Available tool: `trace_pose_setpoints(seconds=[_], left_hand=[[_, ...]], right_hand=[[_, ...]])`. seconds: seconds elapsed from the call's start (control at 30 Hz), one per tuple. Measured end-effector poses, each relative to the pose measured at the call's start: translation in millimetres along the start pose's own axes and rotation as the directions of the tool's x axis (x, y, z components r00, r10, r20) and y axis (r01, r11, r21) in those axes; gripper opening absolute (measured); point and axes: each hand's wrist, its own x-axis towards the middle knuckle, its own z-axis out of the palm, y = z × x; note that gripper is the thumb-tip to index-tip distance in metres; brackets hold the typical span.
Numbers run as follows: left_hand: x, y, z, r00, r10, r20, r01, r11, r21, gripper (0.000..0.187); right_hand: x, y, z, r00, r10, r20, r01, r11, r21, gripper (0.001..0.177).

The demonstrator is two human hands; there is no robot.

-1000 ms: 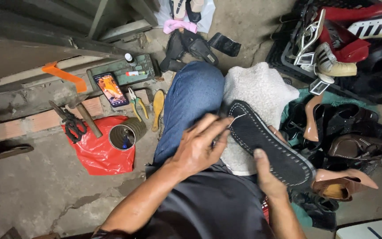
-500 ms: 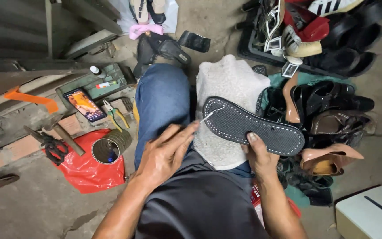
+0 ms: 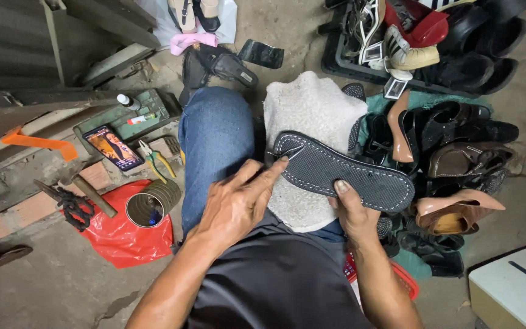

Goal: Hand-stitching a replacement sole onto a shoe using a needle and thread.

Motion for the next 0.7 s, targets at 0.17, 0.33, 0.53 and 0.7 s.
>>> trace_pose_setpoints(seconds=[0.17,0.33,0.53,0.7], left_hand=[[2,1,-4,0.999,-0.004,0.035,0.004,1.000,-0.009,0.036],[11,2,-19,0.998,0.022,0.065,-0.027,0.997,0.074,0.039],[24,-10,-40,0.985,0.067,0.158,-0.073,0.997,0.034,0.036],[31,-30,-14,0.911,0.000,0.412,-0.088,0.977,0.195,0.046]], right_hand=[[6,-24,10,0.999,-0.050,0.008,0.051,0.993,-0.109,0.023],[-2,-41,6,0.995,-0.093,0.026,0.095,0.874,-0.476,0.013],[8,-106,68,0.942,-0.119,0.313,0.319,0.599,-0.734,0.027],[-9,-91,57,0.931,-0.105,0.349,0.349,0.535,-0.769,0.054]])
